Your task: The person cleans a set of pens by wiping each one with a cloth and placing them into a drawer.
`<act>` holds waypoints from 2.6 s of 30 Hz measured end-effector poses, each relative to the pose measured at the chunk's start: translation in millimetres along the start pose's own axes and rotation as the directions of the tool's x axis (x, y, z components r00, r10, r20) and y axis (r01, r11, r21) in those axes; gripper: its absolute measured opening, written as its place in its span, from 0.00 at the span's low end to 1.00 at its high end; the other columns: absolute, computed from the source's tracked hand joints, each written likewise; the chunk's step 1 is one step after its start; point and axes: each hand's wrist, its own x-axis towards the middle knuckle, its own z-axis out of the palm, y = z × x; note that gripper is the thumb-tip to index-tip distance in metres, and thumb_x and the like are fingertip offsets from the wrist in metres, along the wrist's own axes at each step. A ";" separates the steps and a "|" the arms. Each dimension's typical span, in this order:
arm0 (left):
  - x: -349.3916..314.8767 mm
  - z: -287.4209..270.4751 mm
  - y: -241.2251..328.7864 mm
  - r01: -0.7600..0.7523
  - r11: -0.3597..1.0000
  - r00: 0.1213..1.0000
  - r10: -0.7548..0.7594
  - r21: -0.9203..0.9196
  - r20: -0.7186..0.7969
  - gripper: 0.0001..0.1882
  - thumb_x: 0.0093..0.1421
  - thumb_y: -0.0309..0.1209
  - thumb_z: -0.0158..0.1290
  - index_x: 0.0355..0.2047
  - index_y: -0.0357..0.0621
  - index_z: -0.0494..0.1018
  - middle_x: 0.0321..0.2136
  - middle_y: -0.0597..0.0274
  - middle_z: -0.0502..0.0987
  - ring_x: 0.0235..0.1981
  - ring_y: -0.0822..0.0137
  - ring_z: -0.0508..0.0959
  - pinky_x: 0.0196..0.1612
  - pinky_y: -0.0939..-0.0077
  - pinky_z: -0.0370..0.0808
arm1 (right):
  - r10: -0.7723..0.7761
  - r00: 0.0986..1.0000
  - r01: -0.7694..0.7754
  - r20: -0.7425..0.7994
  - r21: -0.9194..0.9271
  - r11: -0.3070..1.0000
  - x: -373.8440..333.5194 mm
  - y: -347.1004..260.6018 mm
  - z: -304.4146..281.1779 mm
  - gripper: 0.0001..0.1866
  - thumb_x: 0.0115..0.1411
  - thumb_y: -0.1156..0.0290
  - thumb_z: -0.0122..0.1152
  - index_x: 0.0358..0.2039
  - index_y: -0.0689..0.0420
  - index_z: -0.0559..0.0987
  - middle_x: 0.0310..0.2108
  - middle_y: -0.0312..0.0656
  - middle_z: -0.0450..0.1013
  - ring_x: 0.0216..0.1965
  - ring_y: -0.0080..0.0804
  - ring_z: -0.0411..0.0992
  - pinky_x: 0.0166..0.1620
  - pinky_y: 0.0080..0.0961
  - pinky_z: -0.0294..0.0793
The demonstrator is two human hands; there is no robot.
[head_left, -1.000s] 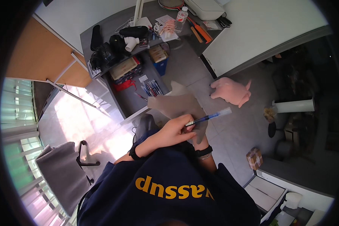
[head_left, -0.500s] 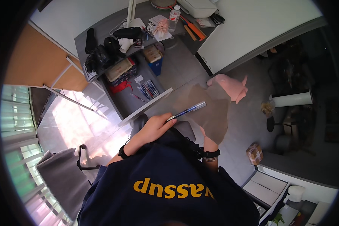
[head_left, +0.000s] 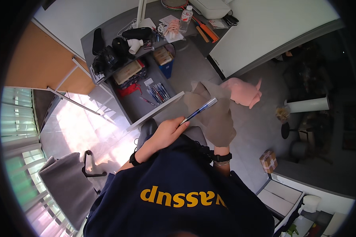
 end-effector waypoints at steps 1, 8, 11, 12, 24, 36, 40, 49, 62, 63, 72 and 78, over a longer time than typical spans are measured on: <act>0.2 -2.4 -0.2 0.003 1.000 1.000 -0.003 -0.002 0.002 0.17 0.59 0.39 0.39 0.22 0.37 0.62 0.17 0.46 0.66 0.22 0.47 0.68 0.25 0.62 0.62 | -0.028 0.999 0.029 0.016 -0.070 0.997 -1.9 0.6 3.0 0.22 0.55 0.64 0.46 0.49 0.58 0.62 0.48 0.40 0.61 0.50 0.33 0.59 0.53 0.28 0.56; -6.2 -2.9 -5.5 -0.036 0.983 0.998 0.044 0.180 -0.040 0.17 0.58 0.39 0.39 0.21 0.37 0.63 0.15 0.46 0.67 0.22 0.46 0.68 0.24 0.60 0.63 | -0.254 0.940 0.339 0.230 -0.519 0.785 10.9 6.0 21.4 0.22 0.54 0.66 0.49 0.49 0.58 0.62 0.46 0.40 0.62 0.49 0.32 0.60 0.52 0.25 0.58; -8.3 -3.0 -9.6 0.031 0.989 0.996 -0.019 0.143 -0.083 0.17 0.58 0.39 0.40 0.21 0.37 0.64 0.14 0.46 0.67 0.21 0.46 0.68 0.24 0.60 0.63 | -0.286 0.901 0.434 0.327 -0.649 0.625 19.2 3.3 36.1 0.22 0.53 0.67 0.50 0.49 0.58 0.62 0.46 0.40 0.62 0.48 0.31 0.60 0.52 0.24 0.58; -8.8 -1.6 -7.3 0.080 0.986 0.989 -0.061 0.143 -0.135 0.17 0.58 0.39 0.40 0.20 0.38 0.64 0.14 0.47 0.67 0.20 0.46 0.68 0.23 0.59 0.63 | -0.289 0.889 0.458 0.356 -0.679 0.573 20.7 0.2 38.6 0.22 0.53 0.67 0.50 0.49 0.58 0.62 0.46 0.40 0.62 0.48 0.31 0.60 0.51 0.24 0.58; 5.9 2.6 -8.4 0.152 0.974 0.957 -0.102 0.169 -0.273 0.18 0.58 0.40 0.40 0.20 0.38 0.63 0.14 0.47 0.67 0.19 0.47 0.68 0.22 0.59 0.61 | -0.098 0.995 0.098 0.004 -0.044 0.994 35.8 30.2 27.7 0.19 0.53 0.71 0.51 0.46 0.59 0.64 0.42 0.38 0.64 0.44 0.25 0.62 0.47 0.19 0.63; -2.2 7.5 -4.1 0.135 0.989 0.991 -0.134 0.058 -0.026 0.20 0.58 0.40 0.40 0.18 0.35 0.65 0.16 0.43 0.68 0.22 0.44 0.68 0.25 0.58 0.63 | -0.237 0.923 0.370 0.302 -0.532 0.762 22.8 25.8 34.1 0.18 0.54 0.69 0.49 0.45 0.59 0.65 0.40 0.40 0.66 0.42 0.29 0.65 0.45 0.21 0.64; -6.8 17.3 -16.8 0.146 0.986 0.982 -0.135 0.079 -0.131 0.20 0.58 0.40 0.41 0.18 0.35 0.65 0.14 0.47 0.66 0.18 0.49 0.66 0.23 0.63 0.62 | -0.294 0.910 0.409 0.293 -0.509 0.757 17.7 50.3 36.1 0.17 0.54 0.68 0.49 0.45 0.59 0.66 0.39 0.40 0.67 0.41 0.31 0.66 0.45 0.22 0.64; 4.0 18.1 -30.7 0.290 0.595 0.933 -0.350 -0.750 0.083 0.18 0.60 0.40 0.40 0.16 0.45 0.59 0.11 0.74 0.55 0.12 0.79 0.55 0.16 0.84 0.55 | -0.124 0.965 0.258 0.230 -0.913 0.314 20.6 -15.6 76.6 0.19 0.49 0.71 0.52 0.43 0.60 0.66 0.40 0.47 0.66 0.42 0.38 0.64 0.44 0.24 0.64; 6.9 32.2 -31.4 0.183 0.497 0.929 -0.369 -0.848 -0.015 0.18 0.60 0.41 0.39 0.15 0.48 0.57 0.11 0.74 0.54 0.11 0.80 0.54 0.15 0.85 0.54 | 0.044 0.999 -0.041 -0.031 0.114 0.993 14.3 36.9 59.8 0.19 0.57 0.69 0.48 0.48 0.58 0.61 0.41 0.34 0.62 0.42 0.20 0.61 0.47 0.17 0.60; 9.4 29.2 -32.3 0.179 0.497 0.931 -0.364 -0.849 -0.017 0.18 0.60 0.41 0.39 0.15 0.48 0.57 0.11 0.74 0.54 0.11 0.80 0.54 0.15 0.85 0.54 | 0.102 0.995 -0.099 -0.001 0.233 0.968 15.2 29.4 60.8 0.20 0.57 0.69 0.47 0.50 0.58 0.59 0.42 0.34 0.62 0.42 0.20 0.61 0.47 0.17 0.60; 8.7 26.8 -30.8 0.209 0.967 0.977 -0.203 -0.147 0.058 0.16 0.57 0.36 0.38 0.31 0.34 0.68 0.24 0.45 0.72 0.32 0.48 0.71 0.36 0.65 0.67 | -0.284 0.848 0.489 0.448 -0.452 0.746 -7.3 29.5 51.9 0.18 0.53 0.70 0.49 0.45 0.61 0.64 0.39 0.40 0.64 0.41 0.30 0.63 0.46 0.22 0.62; -3.4 -25.4 -28.7 0.026 0.999 0.989 -0.023 -0.021 0.148 0.12 0.56 0.32 0.41 0.32 0.36 0.69 0.20 0.59 0.71 0.22 0.70 0.70 0.27 0.79 0.66 | -0.284 0.784 0.606 0.552 -0.579 0.546 6.1 -5.9 75.3 0.16 0.51 0.70 0.50 0.41 0.63 0.66 0.36 0.44 0.65 0.39 0.36 0.64 0.43 0.26 0.64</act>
